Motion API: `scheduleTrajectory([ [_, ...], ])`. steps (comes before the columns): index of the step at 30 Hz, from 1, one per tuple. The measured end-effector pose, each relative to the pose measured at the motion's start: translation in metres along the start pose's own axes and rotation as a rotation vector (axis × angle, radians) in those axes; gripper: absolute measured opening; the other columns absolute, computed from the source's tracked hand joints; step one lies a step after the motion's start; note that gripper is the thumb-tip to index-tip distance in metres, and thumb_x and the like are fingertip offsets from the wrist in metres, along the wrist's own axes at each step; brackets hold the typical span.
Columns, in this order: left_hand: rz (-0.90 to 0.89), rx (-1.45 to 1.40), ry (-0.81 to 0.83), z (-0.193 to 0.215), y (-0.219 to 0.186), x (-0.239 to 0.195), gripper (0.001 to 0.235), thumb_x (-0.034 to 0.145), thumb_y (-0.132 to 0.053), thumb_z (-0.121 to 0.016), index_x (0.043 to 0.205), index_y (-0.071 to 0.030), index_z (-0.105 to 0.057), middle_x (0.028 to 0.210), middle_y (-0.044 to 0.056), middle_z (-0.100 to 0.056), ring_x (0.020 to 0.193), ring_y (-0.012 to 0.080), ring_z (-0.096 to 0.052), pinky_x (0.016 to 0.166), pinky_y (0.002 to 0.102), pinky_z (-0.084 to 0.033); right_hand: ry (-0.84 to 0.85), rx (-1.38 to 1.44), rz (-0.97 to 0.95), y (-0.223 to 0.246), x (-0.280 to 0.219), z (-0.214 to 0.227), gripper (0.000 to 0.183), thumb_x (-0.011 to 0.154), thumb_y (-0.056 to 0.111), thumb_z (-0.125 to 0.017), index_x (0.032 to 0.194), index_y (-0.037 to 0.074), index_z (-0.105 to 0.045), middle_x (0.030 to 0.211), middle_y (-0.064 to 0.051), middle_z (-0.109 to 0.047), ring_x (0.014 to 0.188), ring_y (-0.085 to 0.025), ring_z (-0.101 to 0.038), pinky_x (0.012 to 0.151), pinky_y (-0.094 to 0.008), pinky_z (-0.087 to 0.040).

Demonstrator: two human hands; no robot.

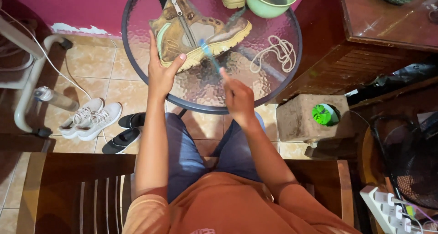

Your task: The person scrubs a brown hiking boot with a toothbrush, focusing on the sole and side panels. They dip the brush into a bowl of water and continue scrubbing different areas of the boot.

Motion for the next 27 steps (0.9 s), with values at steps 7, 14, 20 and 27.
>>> scheduleTrajectory([
  [7,0.006,-0.015,0.006,0.000,0.000,-0.003,0.100,0.094,-0.051,-0.077,0.164,-0.029,-0.009,0.174,0.015,-0.019,0.161,0.0361,-0.019,0.123,0.056,-0.025,-0.080,-0.034,-0.280,-0.035,-0.001,0.017,0.040,0.111,0.019,-0.047,0.150,0.024,-0.056,0.065,0.007,-0.044,0.057,-0.012,-0.034,0.053,-0.033,-0.029],
  [14,-0.061,-0.054,0.071,0.000,-0.006,-0.002,0.104,0.096,-0.045,-0.082,0.164,-0.033,-0.003,0.176,0.012,-0.012,0.163,0.0313,-0.013,0.126,0.052,-0.022,-0.057,-0.026,-0.156,-0.028,-0.005,0.015,0.012,0.103,0.010,-0.052,0.112,0.014,-0.059,0.105,-0.009,-0.063,0.092,-0.028,-0.063,0.073,-0.041,-0.048],
  [20,-0.057,-0.054,0.157,-0.006,-0.008,-0.002,0.121,0.088,-0.040,-0.092,0.162,-0.037,0.005,0.176,0.016,-0.011,0.161,0.0369,-0.022,0.123,0.053,-0.030,-0.105,-0.033,-0.160,-0.023,-0.006,0.017,0.020,0.098,0.003,-0.051,0.082,0.012,-0.059,0.108,-0.001,-0.061,0.063,-0.021,-0.054,0.060,-0.038,-0.042],
  [27,-0.025,-0.030,0.171,-0.006,-0.009,-0.001,0.122,0.086,-0.042,-0.091,0.161,-0.037,0.005,0.175,0.013,-0.019,0.158,0.0358,-0.031,0.118,0.048,-0.037,-0.108,-0.074,-0.276,-0.038,0.000,0.031,0.036,0.108,0.024,-0.052,0.142,0.023,-0.062,0.119,-0.006,-0.078,0.081,-0.015,-0.072,0.068,-0.032,-0.049],
])
Point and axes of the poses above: each hand's wrist, its own x-axis towards the middle knuckle, its own z-axis out of the back of the hand, y = z × x, the point moved 9 cm from there along x, towards the middle knuckle
